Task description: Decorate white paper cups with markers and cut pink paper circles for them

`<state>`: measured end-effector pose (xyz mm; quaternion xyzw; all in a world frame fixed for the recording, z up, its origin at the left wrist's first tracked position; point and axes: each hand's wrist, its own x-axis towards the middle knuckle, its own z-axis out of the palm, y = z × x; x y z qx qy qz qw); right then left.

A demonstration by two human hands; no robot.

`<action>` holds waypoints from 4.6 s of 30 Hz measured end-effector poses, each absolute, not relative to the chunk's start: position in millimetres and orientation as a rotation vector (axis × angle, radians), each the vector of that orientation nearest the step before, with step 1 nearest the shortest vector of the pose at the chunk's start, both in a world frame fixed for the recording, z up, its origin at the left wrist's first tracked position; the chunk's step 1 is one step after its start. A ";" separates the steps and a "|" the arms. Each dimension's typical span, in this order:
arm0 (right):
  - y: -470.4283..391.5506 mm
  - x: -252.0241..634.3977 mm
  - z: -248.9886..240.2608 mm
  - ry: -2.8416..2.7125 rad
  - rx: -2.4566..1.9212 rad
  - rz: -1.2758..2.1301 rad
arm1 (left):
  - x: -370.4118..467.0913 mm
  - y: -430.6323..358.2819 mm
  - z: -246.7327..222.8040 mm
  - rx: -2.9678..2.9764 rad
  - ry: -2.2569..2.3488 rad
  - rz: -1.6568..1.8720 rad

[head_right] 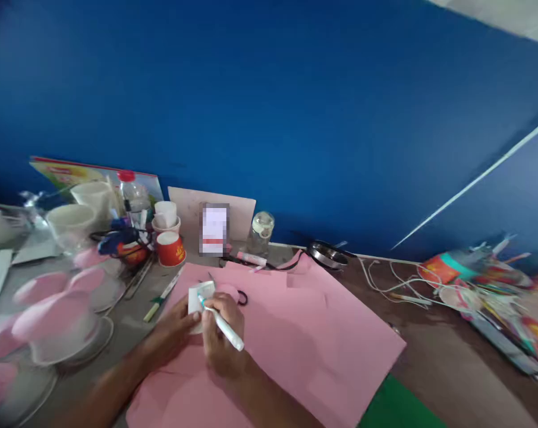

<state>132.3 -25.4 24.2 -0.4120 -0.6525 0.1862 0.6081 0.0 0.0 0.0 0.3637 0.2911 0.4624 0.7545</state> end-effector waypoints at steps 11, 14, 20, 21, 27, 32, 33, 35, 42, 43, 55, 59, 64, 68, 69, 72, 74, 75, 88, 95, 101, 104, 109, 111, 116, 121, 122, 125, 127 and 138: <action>-26.4 132.0 22.2 -1.493 -0.944 0.473 | 0.1 -2.6 2.0 0.771 0.625 1.010; -26.4 132.9 23.0 -1.489 -0.938 0.492 | 0.9 -2.1 3.2 0.749 0.637 1.009; -25.8 133.9 23.8 -1.443 -0.935 0.540 | 0.7 -1.0 1.2 0.754 0.619 1.018; -25.5 134.0 23.5 -1.435 -0.948 0.549 | 0.4 -1.0 0.6 0.753 0.616 1.019; -22.8 134.3 19.7 -1.339 -1.049 0.639 | -0.2 0.1 -1.7 0.747 0.610 1.010; -21.0 135.6 17.8 -1.268 -1.118 0.653 | -1.1 -0.3 -0.2 0.752 0.611 1.007; -20.4 136.0 17.7 -1.257 -1.125 0.658 | -1.5 -0.8 0.5 0.758 0.614 1.009; -19.0 136.6 17.6 -1.234 -1.134 0.676 | -2.3 -1.9 1.6 0.771 0.620 1.011; -16.8 136.8 17.0 -1.138 -1.152 0.767 | -2.7 -0.9 2.6 0.761 0.621 1.002; -17.5 136.9 16.6 -1.136 -1.140 0.767 | -2.3 -0.7 3.1 0.760 0.619 1.001; -23.5 136.5 22.8 -1.396 -0.937 0.641 | -0.1 -3.1 7.7 0.767 0.604 0.996; -23.1 136.2 24.1 -1.406 -0.966 0.592 | -0.7 -2.5 5.3 0.780 0.613 1.003; -22.1 135.8 21.5 -1.337 -1.048 0.606 | -0.2 -1.4 3.8 0.766 0.616 1.014; -19.1 136.5 18.8 -1.234 -1.121 0.664 | -0.2 -0.4 3.3 0.780 0.615 1.018; -18.3 136.7 18.8 -1.214 -1.129 0.678 | -0.3 -0.5 3.5 0.784 0.621 1.016; -17.1 136.7 21.0 -1.157 -1.149 0.719 | -0.8 -1.4 4.9 0.774 0.626 1.005; -17.4 136.3 23.1 -1.114 -1.149 0.742 | -1.2 -2.2 6.5 0.765 0.619 0.998; -17.7 136.1 23.8 -1.095 -1.139 0.746 | -1.5 -2.6 7.2 0.764 0.616 0.996; -11.1 133.3 11.9 -1.039 -1.095 0.748 | -7.2 -1.4 9.2 0.745 0.514 0.970; -23.3 126.1 9.2 -1.195 -1.067 0.709 | -3.4 -5.8 8.9 0.744 0.547 0.983; -31.3 123.4 14.6 -1.289 -0.968 0.644 | -3.5 -4.2 3.7 0.781 0.594 0.977; -29.4 128.1 19.5 -1.327 -0.933 0.640 | -4.5 -3.0 5.3 0.774 0.589 0.982; -25.8 133.8 22.6 -1.388 -0.921 0.615 | -4.3 -2.6 7.1 0.742 0.553 0.986; -25.7 133.4 20.7 -1.366 -0.925 0.631 | -4.1 -2.7 7.9 0.731 0.562 0.993; -26.9 133.1 19.0 -1.380 -0.928 0.642 | -4.0 -3.3 10.7 0.733 0.563 1.015; -26.7 135.0 21.4 -1.410 -0.891 0.624 | -4.8 -3.9 10.2 0.750 0.536 1.010; -26.7 135.1 21.4 -1.413 -0.885 0.622 | -4.9 -4.2 9.5 0.753 0.539 1.010; -27.2 134.9 20.9 -1.425 -0.867 0.610 | -4.6 -5.1 6.7 0.761 0.546 1.009; -27.7 134.6 20.2 -1.434 -0.858 0.597 | -4.0 -5.1 4.3 0.763 0.547 1.013; -26.2 134.3 17.2 -1.409 -0.880 0.628 | -3.1 -2.0 -1.6 0.770 0.617 1.020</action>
